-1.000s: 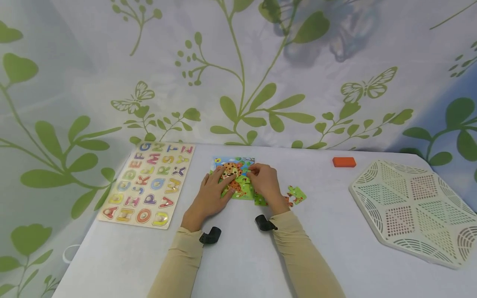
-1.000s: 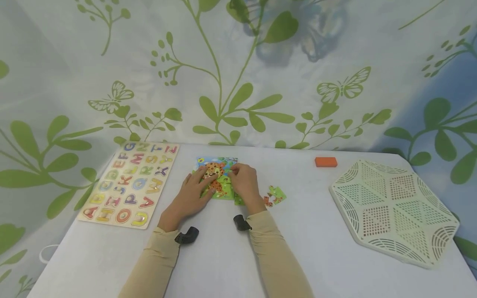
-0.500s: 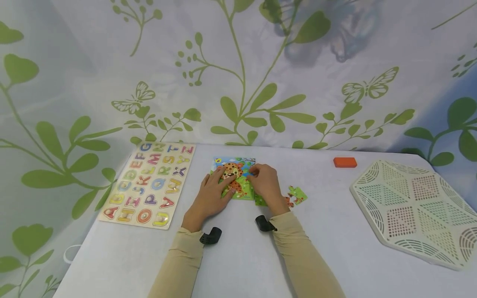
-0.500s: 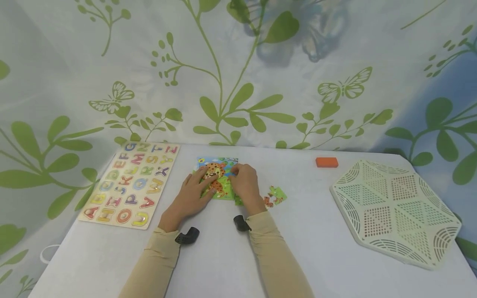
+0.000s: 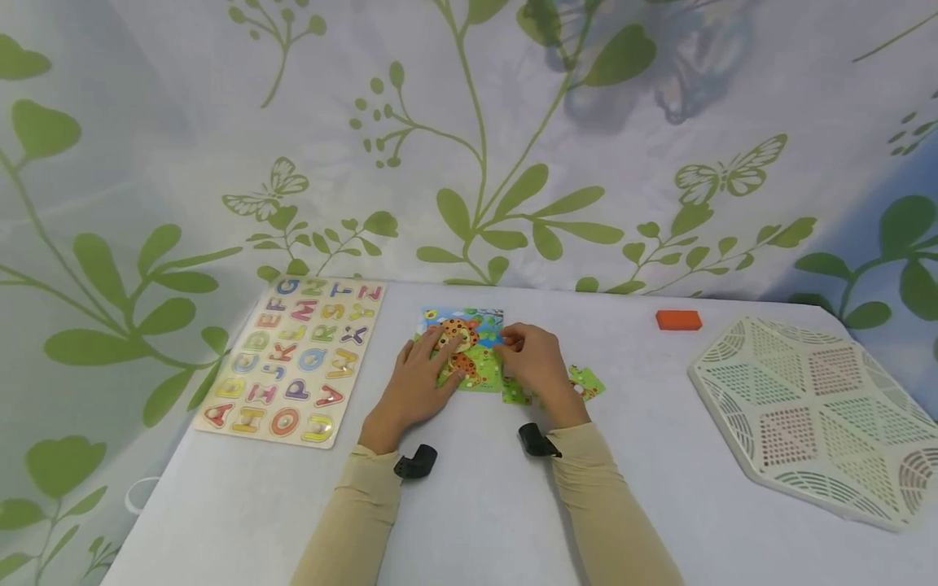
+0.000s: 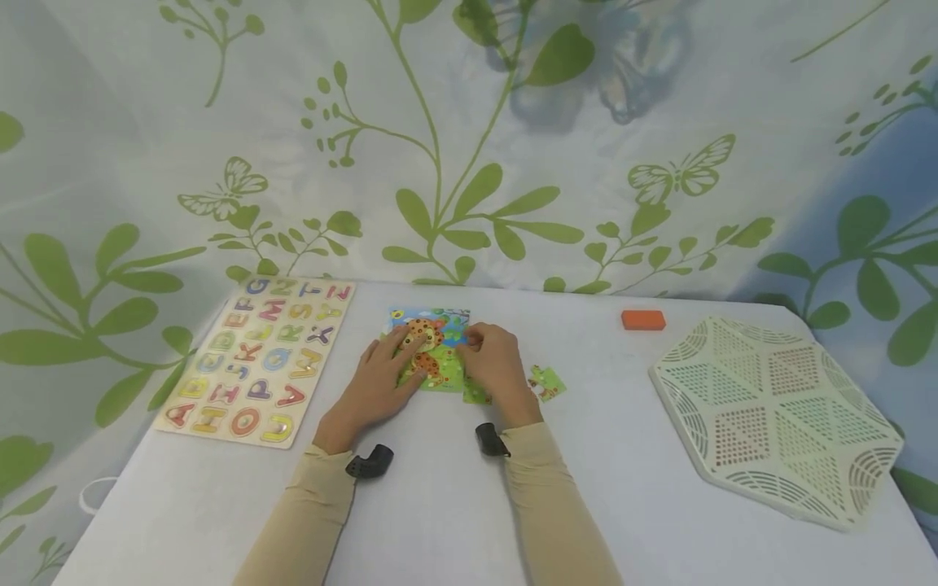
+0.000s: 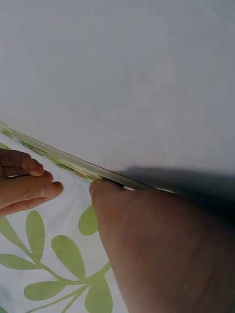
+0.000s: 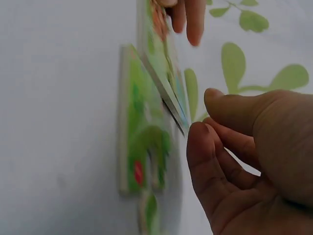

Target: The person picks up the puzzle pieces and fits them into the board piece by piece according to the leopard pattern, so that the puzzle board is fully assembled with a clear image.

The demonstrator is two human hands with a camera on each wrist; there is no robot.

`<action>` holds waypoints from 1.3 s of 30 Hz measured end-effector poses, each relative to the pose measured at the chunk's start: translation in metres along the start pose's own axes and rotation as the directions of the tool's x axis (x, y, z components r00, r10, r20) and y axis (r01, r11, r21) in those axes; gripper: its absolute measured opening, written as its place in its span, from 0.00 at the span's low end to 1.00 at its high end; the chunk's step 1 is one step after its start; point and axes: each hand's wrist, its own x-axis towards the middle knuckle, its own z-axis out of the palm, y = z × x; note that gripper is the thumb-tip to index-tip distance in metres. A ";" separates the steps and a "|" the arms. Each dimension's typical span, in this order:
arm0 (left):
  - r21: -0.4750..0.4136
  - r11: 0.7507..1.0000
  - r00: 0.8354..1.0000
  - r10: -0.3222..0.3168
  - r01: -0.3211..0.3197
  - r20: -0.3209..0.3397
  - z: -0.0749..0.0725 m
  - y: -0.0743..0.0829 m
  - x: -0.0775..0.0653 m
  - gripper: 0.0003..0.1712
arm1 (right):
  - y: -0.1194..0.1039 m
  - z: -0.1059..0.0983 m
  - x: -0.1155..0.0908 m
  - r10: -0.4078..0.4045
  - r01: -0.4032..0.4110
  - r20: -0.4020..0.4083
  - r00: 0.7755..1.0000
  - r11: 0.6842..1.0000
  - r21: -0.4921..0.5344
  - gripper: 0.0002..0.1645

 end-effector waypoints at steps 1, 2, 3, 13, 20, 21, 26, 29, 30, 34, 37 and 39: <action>-0.013 1.000 1.000 -0.007 0.007 -0.007 0.000 0.000 0.000 0.38 | 0.002 -0.004 -0.002 0.000 0.000 0.001 1.000 1.000 -0.005 0.19; -0.023 1.000 1.000 -0.014 0.013 -0.014 0.001 0.000 0.000 0.40 | 0.004 -0.007 -0.004 0.004 -0.004 0.005 1.000 1.000 -0.008 0.20; -0.031 0.999 1.000 -0.026 0.026 -0.016 0.001 0.000 0.000 0.43 | 0.006 -0.011 -0.006 0.005 -0.005 0.007 1.000 1.000 -0.014 0.20; -0.070 0.994 0.997 -0.080 0.079 -0.015 0.001 -0.014 -0.003 0.62 | 0.019 -0.036 -0.022 -0.031 0.047 0.177 0.984 0.995 -0.084 0.28; -0.118 0.988 0.995 -0.099 0.098 0.004 -0.007 -0.018 -0.008 0.64 | 0.016 -0.038 -0.025 -0.152 0.231 0.342 0.927 0.951 -0.203 0.35; -0.123 0.988 0.995 -0.097 0.097 0.003 -0.008 -0.017 -0.008 0.63 | 0.015 -0.038 -0.026 -0.155 0.237 0.348 0.925 0.949 -0.208 0.34; -0.142 0.985 0.995 -0.096 0.096 0.009 -0.010 -0.017 -0.006 0.63 | 0.009 -0.038 -0.028 -0.102 0.191 0.346 0.933 0.954 -0.232 0.30; -0.134 0.986 0.995 -0.100 0.102 0.021 -0.010 -0.018 -0.005 0.63 | 0.007 -0.038 -0.028 -0.080 0.162 0.344 0.936 0.962 -0.218 0.29; -0.131 0.986 0.995 -0.101 0.103 0.025 -0.010 -0.018 -0.004 0.63 | 0.007 -0.038 -0.028 -0.072 0.149 0.343 0.936 0.968 -0.201 0.28; -0.128 0.985 0.993 -0.111 0.116 0.047 -0.010 -0.020 -0.003 0.63 | 0.009 -0.039 -0.027 -0.067 0.107 0.321 0.945 0.988 -0.108 0.18; -0.135 0.982 0.990 -0.123 0.131 0.067 -0.011 -0.020 -0.003 0.63 | 0.012 -0.037 -0.025 -0.102 0.117 0.278 0.955 0.992 -0.039 0.12; -0.143 0.980 0.989 -0.126 0.136 0.077 -0.012 -0.019 -0.004 0.63 | 0.013 -0.032 -0.023 -0.127 0.128 0.243 0.962 0.992 0.013 0.12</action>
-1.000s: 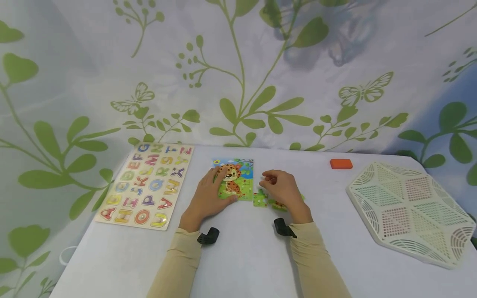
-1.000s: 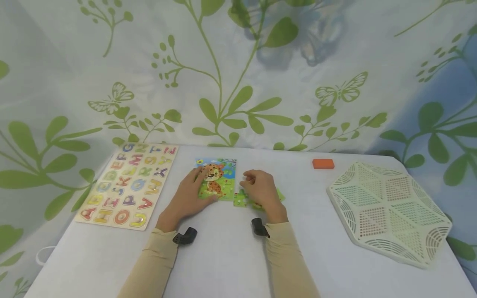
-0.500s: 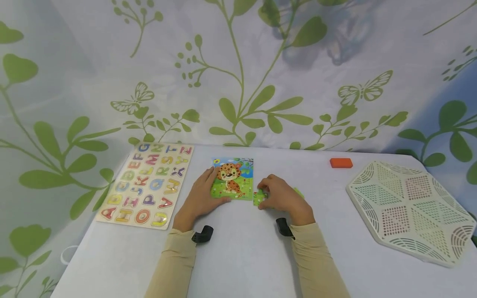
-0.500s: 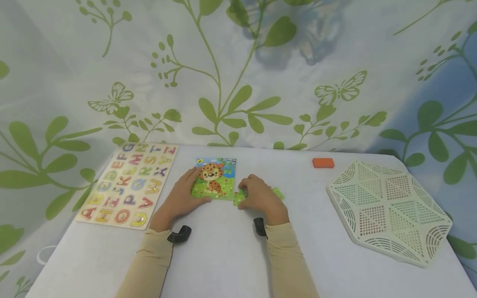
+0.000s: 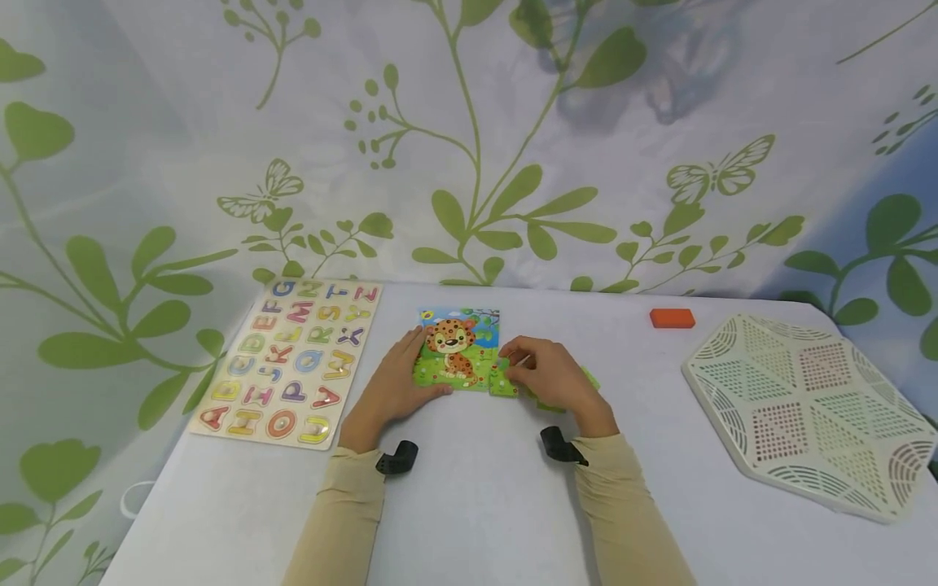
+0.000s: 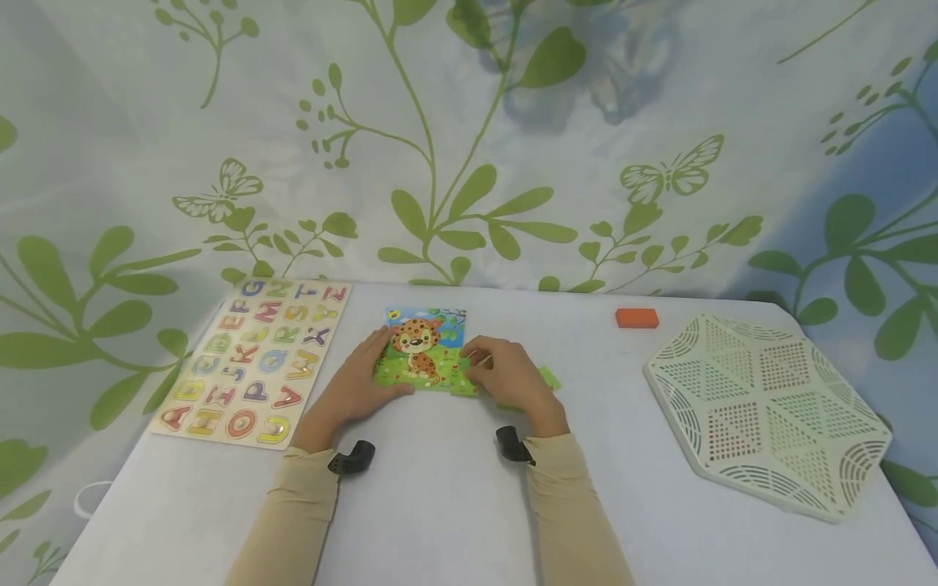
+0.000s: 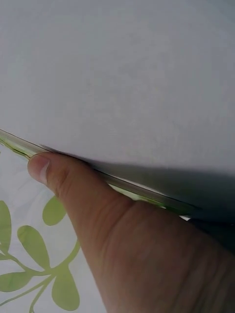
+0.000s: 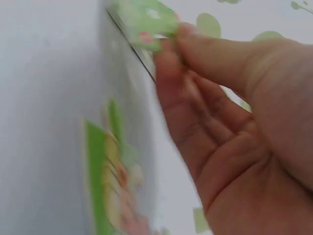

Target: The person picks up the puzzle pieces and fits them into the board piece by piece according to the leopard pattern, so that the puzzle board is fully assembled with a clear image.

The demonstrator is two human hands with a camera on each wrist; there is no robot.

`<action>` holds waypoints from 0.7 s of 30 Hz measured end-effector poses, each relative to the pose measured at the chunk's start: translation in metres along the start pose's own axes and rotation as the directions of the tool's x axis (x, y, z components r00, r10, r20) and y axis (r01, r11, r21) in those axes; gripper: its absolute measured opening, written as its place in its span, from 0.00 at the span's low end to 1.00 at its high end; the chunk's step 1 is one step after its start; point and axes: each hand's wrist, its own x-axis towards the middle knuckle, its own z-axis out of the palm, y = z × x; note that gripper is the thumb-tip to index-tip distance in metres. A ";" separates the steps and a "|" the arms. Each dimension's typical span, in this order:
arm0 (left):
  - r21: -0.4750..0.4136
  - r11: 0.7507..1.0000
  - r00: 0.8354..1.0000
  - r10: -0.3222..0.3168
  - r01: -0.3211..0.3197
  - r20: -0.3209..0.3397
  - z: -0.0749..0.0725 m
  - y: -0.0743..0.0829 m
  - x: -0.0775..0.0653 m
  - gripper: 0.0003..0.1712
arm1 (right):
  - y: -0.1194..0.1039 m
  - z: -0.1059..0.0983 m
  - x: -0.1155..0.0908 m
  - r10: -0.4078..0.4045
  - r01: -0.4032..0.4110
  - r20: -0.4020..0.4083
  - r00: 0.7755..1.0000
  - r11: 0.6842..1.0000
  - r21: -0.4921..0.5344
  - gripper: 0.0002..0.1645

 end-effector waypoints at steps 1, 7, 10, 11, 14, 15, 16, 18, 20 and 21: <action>-0.001 1.000 1.000 -0.002 0.002 0.002 0.000 0.000 0.000 0.63 | 0.000 0.002 0.001 -0.013 0.013 -0.019 1.000 1.000 0.022 0.13; 0.006 1.000 1.000 -0.004 0.004 0.010 -0.002 0.001 -0.001 0.64 | -0.008 0.021 0.015 -0.045 0.054 -0.083 0.996 0.992 0.112 0.19; 0.007 1.000 1.000 -0.009 0.009 0.012 -0.002 0.001 -0.001 0.64 | -0.014 0.029 0.022 -0.044 0.056 -0.100 0.994 0.991 0.124 0.22; 0.003 1.000 1.000 -0.008 0.008 0.010 -0.002 0.001 -0.001 0.64 | -0.016 0.031 0.024 -0.044 0.058 -0.106 0.993 0.990 0.130 0.22; -0.006 1.000 1.000 -0.008 0.008 0.012 -0.003 0.002 0.000 0.63 | -0.022 0.036 0.030 -0.034 0.052 -0.131 0.991 0.989 0.138 0.23; -0.003 1.000 1.000 -0.009 0.009 0.015 -0.002 0.002 0.000 0.62 | -0.024 0.038 0.031 -0.030 0.049 -0.138 0.990 0.989 0.142 0.23; -0.008 1.000 1.000 -0.009 0.010 0.019 -0.002 0.002 0.000 0.62 | -0.027 0.041 0.033 -0.024 0.045 -0.144 0.989 0.989 0.141 0.23; -0.009 1.000 1.000 -0.012 0.012 0.024 -0.002 0.000 0.001 0.62 | -0.032 0.046 0.038 -0.015 0.036 -0.152 0.988 0.990 0.139 0.22; -0.008 1.000 1.000 -0.015 0.015 0.023 -0.001 -0.001 0.001 0.62 | -0.038 0.052 0.043 -0.015 0.034 -0.154 0.988 0.992 0.123 0.22; -0.011 1.000 1.000 -0.011 0.011 0.018 -0.001 -0.001 0.001 0.62 | -0.041 0.055 0.046 -0.016 0.034 -0.151 0.988 0.992 0.119 0.22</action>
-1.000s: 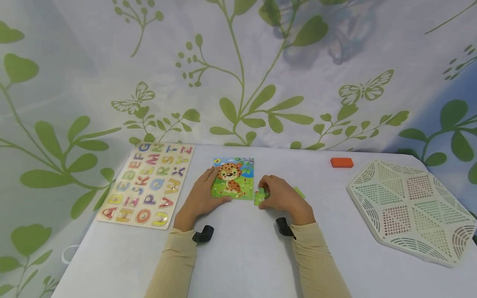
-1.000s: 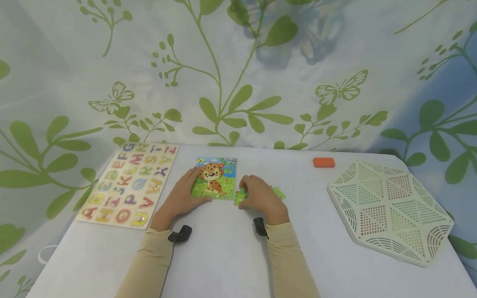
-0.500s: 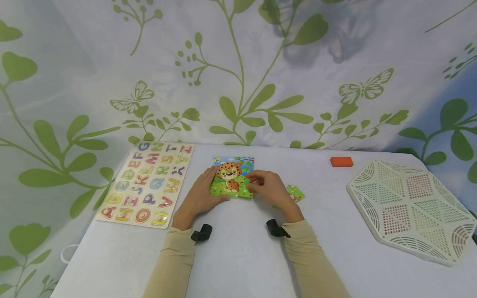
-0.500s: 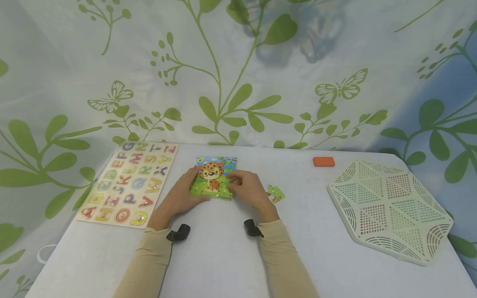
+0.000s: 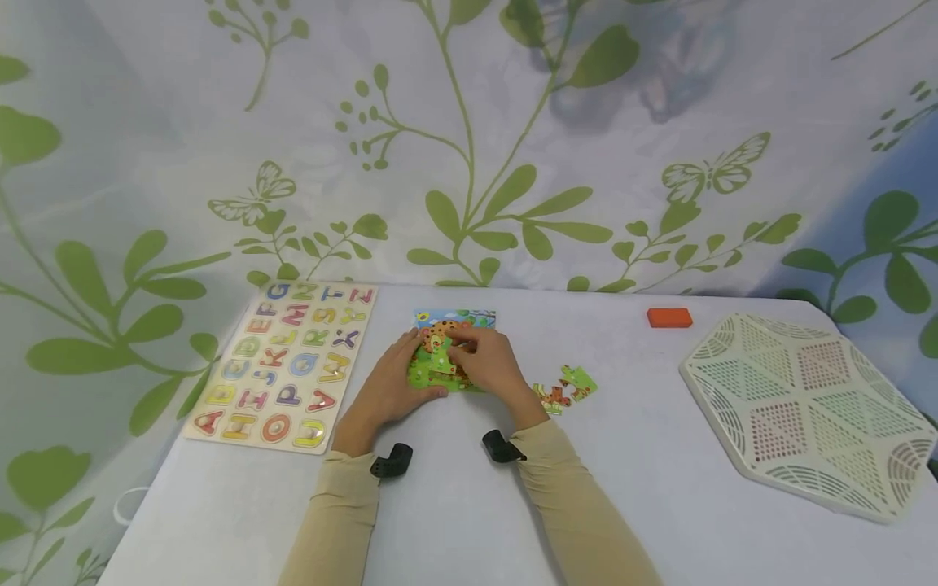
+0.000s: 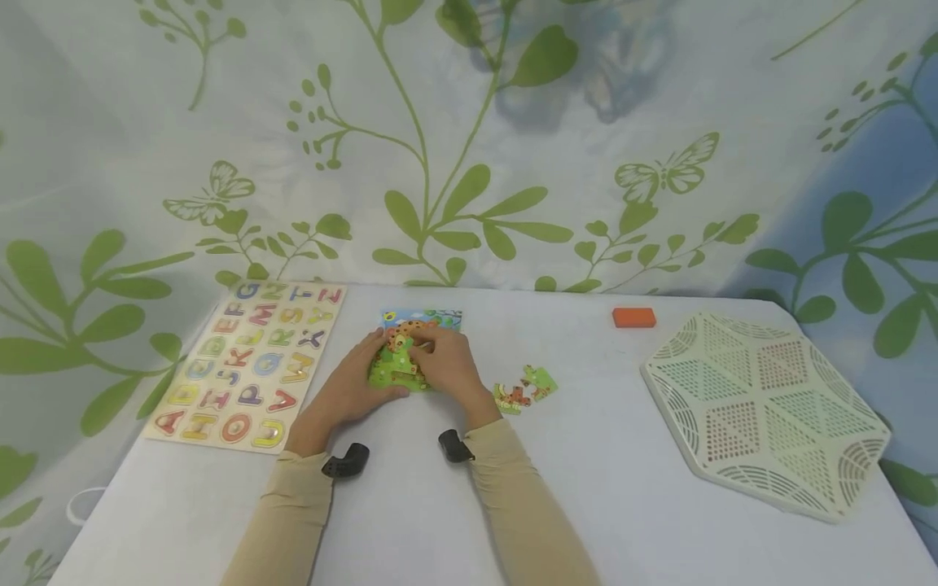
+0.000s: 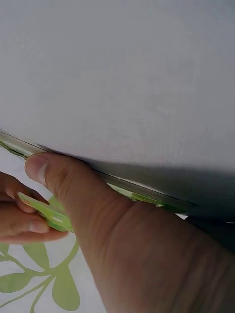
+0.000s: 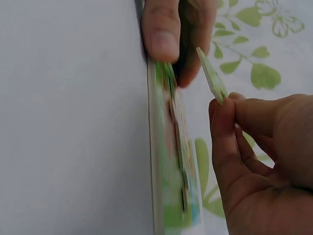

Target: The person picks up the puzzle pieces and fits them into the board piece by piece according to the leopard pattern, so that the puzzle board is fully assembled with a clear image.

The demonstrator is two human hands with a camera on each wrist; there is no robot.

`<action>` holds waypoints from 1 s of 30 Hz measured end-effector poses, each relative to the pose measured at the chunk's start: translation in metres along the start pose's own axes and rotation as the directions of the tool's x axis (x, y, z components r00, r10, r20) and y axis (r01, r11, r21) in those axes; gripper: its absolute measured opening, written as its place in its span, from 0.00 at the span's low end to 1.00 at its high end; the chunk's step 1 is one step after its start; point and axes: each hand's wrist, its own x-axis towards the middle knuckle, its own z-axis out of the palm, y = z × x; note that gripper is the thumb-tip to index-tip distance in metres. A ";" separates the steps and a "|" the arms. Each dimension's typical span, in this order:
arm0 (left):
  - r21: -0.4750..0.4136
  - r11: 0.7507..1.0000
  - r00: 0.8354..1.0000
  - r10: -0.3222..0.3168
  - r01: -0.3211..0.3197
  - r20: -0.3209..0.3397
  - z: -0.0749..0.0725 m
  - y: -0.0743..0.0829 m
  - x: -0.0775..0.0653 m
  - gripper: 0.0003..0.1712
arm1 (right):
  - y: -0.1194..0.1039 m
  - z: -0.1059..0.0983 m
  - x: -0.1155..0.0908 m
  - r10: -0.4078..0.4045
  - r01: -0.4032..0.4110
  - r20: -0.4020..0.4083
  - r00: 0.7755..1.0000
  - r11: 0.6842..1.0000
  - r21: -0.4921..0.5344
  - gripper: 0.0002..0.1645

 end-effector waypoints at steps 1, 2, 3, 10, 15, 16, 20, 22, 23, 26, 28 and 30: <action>-0.006 1.000 1.000 0.005 -0.005 -0.008 0.000 0.000 0.000 0.62 | -0.002 0.004 0.002 -0.002 0.002 0.003 1.000 1.000 -0.002 0.22; -0.007 1.000 1.000 0.011 -0.011 -0.016 -0.001 0.000 -0.001 0.61 | -0.004 0.007 0.005 -0.003 0.003 0.004 1.000 1.000 -0.012 0.22; -0.010 1.000 1.000 0.015 -0.015 -0.020 -0.001 0.001 -0.001 0.61 | -0.006 0.011 0.007 -0.001 0.001 0.003 1.000 1.000 -0.028 0.21; -0.032 0.999 0.999 0.030 -0.031 -0.023 -0.002 0.008 -0.002 0.60 | -0.011 0.028 0.014 0.046 -0.043 0.018 0.999 0.989 -0.139 0.19; -0.025 0.997 0.997 0.068 -0.069 -0.033 0.000 0.006 0.001 0.59 | -0.016 0.033 0.014 0.035 -0.040 -0.027 0.999 0.977 -0.207 0.17; -0.023 0.997 0.996 0.077 -0.078 -0.038 0.000 0.006 0.001 0.58 | -0.017 0.034 0.015 0.029 -0.036 -0.032 0.999 0.973 -0.226 0.17; -0.019 0.996 0.996 0.083 -0.084 -0.044 0.000 0.005 0.000 0.56 | -0.020 0.039 0.017 0.019 -0.019 -0.002 1.000 0.956 -0.294 0.17; -0.025 0.997 0.997 0.072 -0.073 -0.042 -0.001 0.004 -0.001 0.56 | -0.021 0.041 0.017 0.025 -0.014 0.027 0.999 0.945 -0.326 0.18; -0.028 0.997 0.997 0.064 -0.066 -0.041 -0.001 0.004 -0.002 0.56 | -0.022 0.042 0.018 0.028 -0.011 0.043 0.999 0.940 -0.341 0.19; -0.027 0.998 0.997 0.053 -0.055 -0.047 -0.002 0.003 -0.004 0.56 | -0.025 0.044 0.019 0.022 0.009 0.076 0.997 0.921 -0.389 0.19; -0.031 0.998 0.997 0.056 -0.058 -0.054 -0.002 0.002 -0.004 0.56 | -0.027 0.044 0.020 0.006 0.031 0.085 0.996 0.904 -0.427 0.19; -0.036 0.997 0.996 0.062 -0.065 -0.059 -0.002 0.001 -0.004 0.55 | -0.028 0.044 0.020 -0.013 0.051 0.088 0.996 0.891 -0.451 0.18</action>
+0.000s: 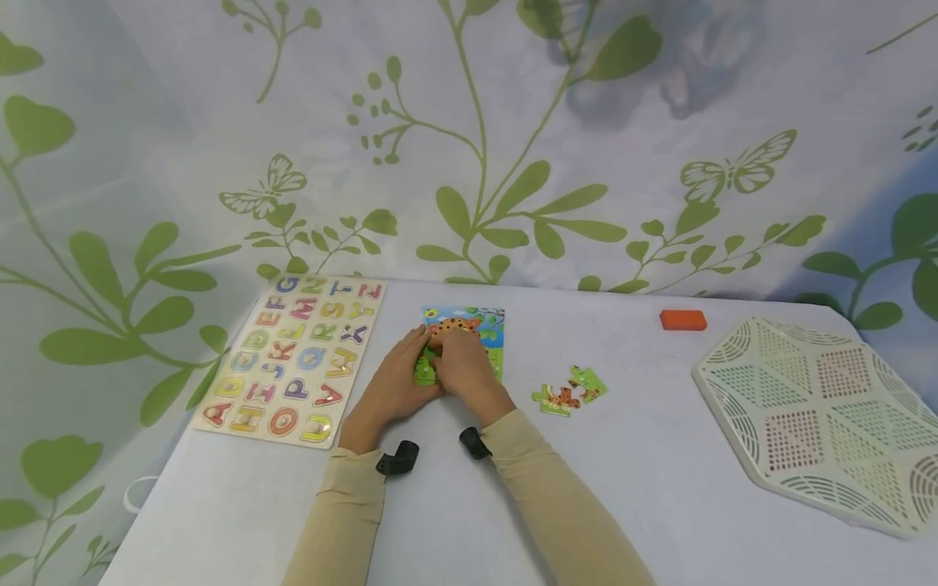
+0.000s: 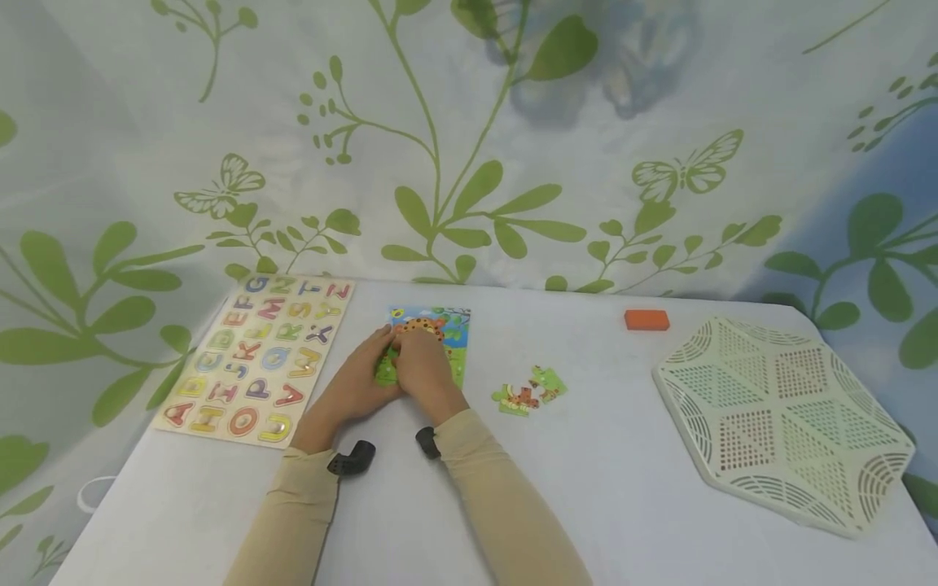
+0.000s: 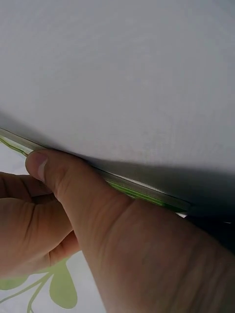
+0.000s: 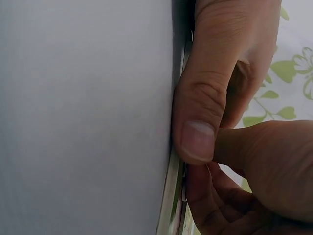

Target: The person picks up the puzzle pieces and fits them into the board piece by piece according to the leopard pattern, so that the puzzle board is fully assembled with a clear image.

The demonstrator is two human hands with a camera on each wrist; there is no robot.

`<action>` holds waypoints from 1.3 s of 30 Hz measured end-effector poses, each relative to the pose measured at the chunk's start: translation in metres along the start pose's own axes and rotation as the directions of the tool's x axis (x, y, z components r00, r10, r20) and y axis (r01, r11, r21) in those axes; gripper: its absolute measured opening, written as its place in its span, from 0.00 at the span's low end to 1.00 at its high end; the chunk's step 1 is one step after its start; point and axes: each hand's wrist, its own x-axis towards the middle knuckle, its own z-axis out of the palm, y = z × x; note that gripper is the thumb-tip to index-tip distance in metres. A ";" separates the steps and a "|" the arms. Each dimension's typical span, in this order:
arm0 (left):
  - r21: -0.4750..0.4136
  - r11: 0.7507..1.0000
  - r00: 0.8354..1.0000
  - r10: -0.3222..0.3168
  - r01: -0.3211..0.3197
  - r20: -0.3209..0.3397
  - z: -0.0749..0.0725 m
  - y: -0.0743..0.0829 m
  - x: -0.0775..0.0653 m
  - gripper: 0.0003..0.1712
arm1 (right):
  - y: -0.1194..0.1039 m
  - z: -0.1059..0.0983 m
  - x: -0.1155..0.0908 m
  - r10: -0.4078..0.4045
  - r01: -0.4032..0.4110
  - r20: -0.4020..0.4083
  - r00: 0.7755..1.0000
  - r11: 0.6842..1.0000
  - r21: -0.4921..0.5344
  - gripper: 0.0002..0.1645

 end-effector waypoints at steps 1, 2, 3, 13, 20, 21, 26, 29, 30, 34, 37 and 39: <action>-0.007 1.000 1.000 0.004 -0.004 0.000 0.000 0.000 0.000 0.56 | 0.000 -0.001 0.000 -0.003 0.003 0.000 1.000 1.000 -0.004 0.18; -0.007 1.000 1.000 0.007 -0.007 -0.001 0.000 0.000 0.000 0.56 | 0.000 -0.001 -0.001 -0.009 0.009 0.002 1.000 1.000 0.000 0.18; -0.005 1.000 1.000 0.006 -0.006 -0.002 0.000 0.000 0.000 0.56 | 0.000 -0.002 -0.001 -0.013 0.013 0.008 1.000 1.000 0.010 0.18; 0.019 0.998 0.998 -0.053 0.053 0.018 -0.001 -0.001 -0.003 0.61 | 0.050 -0.030 -0.029 -0.056 0.051 0.014 0.998 0.972 0.229 0.19; 0.038 0.997 0.997 -0.069 0.067 0.035 -0.003 0.000 0.004 0.62 | 0.110 -0.083 -0.067 0.039 -0.046 0.040 0.998 0.977 0.208 0.24; 0.037 0.997 0.998 -0.064 0.063 0.029 -0.004 0.000 0.005 0.62 | 0.117 -0.088 -0.072 0.045 -0.053 0.049 0.998 0.981 0.188 0.25; 0.029 0.997 0.997 -0.077 0.076 0.030 -0.004 0.000 0.007 0.62 | 0.135 -0.098 -0.095 0.038 -0.047 0.096 0.995 0.995 0.092 0.30; 0.022 0.996 0.995 -0.089 0.088 0.054 0.000 -0.001 0.006 0.63 | 0.137 -0.100 -0.107 0.058 -0.063 0.116 0.992 0.997 0.041 0.31; 0.024 0.996 0.994 -0.091 0.090 0.054 0.001 -0.002 0.006 0.62 | 0.136 -0.101 -0.110 0.060 -0.064 0.119 0.991 0.998 0.030 0.30; 0.005 0.996 0.995 -0.089 0.089 0.040 0.002 -0.003 0.004 0.62 | 0.133 -0.099 -0.114 0.070 -0.072 0.131 0.989 0.997 0.012 0.24; 0.004 0.996 0.995 -0.092 0.092 0.049 0.003 -0.003 0.003 0.62 | 0.130 -0.097 -0.116 0.058 -0.062 0.130 0.990 0.998 0.033 0.19; 0.008 0.996 0.994 -0.092 0.092 0.051 0.003 -0.002 0.003 0.62 | 0.128 -0.097 -0.117 0.041 -0.049 0.126 0.991 0.997 0.059 0.16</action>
